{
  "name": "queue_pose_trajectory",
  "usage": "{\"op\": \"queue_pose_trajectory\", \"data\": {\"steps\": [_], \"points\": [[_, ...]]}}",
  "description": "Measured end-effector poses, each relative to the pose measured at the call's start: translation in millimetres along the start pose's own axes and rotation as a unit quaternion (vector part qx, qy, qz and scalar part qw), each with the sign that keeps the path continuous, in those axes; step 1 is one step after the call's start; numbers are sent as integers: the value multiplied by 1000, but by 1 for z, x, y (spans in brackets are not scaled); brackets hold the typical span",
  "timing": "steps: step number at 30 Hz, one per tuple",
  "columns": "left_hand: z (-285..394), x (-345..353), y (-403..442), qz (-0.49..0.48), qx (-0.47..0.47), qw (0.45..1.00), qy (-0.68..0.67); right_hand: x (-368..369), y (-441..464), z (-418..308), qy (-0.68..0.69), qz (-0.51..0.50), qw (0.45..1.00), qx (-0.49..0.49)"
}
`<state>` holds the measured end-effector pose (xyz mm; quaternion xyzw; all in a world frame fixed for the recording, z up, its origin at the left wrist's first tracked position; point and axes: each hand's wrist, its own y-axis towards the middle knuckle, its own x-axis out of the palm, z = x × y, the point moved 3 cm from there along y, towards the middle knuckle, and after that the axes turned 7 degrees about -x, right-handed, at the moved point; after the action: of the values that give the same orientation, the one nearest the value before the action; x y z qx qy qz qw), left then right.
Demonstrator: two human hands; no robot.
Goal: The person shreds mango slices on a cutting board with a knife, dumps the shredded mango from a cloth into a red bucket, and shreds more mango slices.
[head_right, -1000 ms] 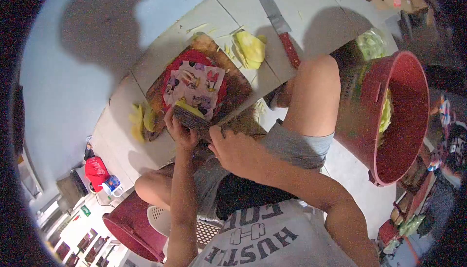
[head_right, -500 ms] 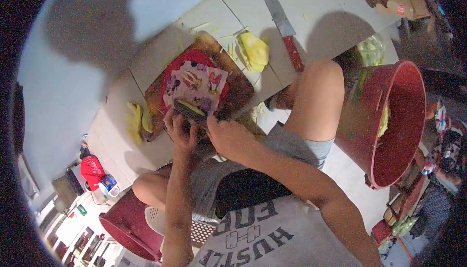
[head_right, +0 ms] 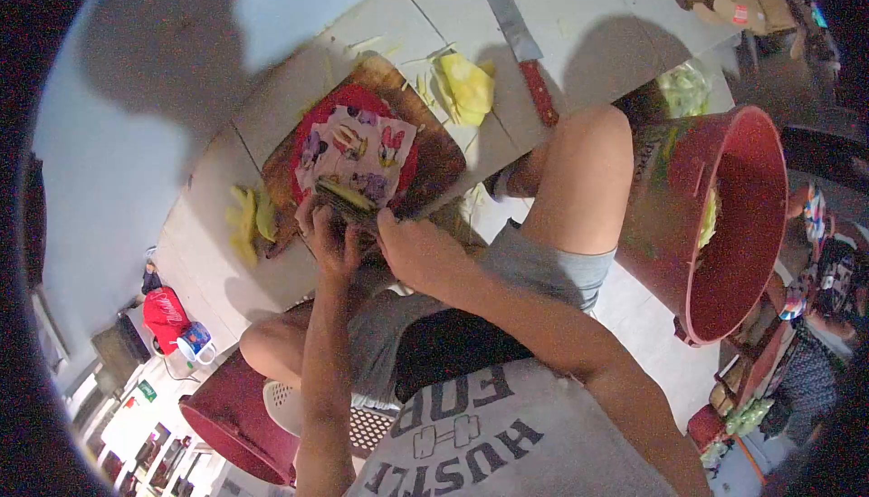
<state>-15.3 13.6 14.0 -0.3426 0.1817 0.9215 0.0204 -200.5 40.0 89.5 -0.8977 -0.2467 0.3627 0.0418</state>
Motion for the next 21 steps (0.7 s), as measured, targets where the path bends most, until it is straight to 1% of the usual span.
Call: {"op": "queue_pose_trajectory", "data": {"steps": [1, 3, 5, 7, 10, 11, 13, 16, 17, 19, 21], "points": [[-1, 0, 2, 5, 5, 1000, 0, 1, 6, 3, -13, -7, 1000, 14], [-1, 0, 1, -8, -6, 1000, 1, -5, 1, 1, -8, -3, 1000, 6], [-1, 0, 6, 3, 1, 1000, 17, -19, -8, -5, -7, 0, 1000, 1], [3, -2, -5, -3, -7, 999, 36, -30, -28, -24, -16, -16, 1000, 1], [0, 1, 1, 19, -4, 1000, 1, -34, -37, -27, 16, -4, 1000, -12], [0, 1, 1, 20, -1, 1000, -7, -28, -34, -22, 15, -4, 1000, -11], [-2, 2, -2, 20, 2, 1000, -13, -7, -18, -6, 9, 33, 999, -31], [-4, 1, 4, 31, 32, 999, 5, 3, 3, 2, -10, 22, 1000, -16], [-4, 2, 5, 36, 36, 999, 11, 3, 4, 4, -10, 24, 999, -21], [0, 1, 1, 31, 37, 999, 14, -3, -4, -2, 4, 16, 1000, 0], [-2, 2, -2, 26, -11, 999, 17, -18, -16, -14, 7, 6, 1000, -3]]}}
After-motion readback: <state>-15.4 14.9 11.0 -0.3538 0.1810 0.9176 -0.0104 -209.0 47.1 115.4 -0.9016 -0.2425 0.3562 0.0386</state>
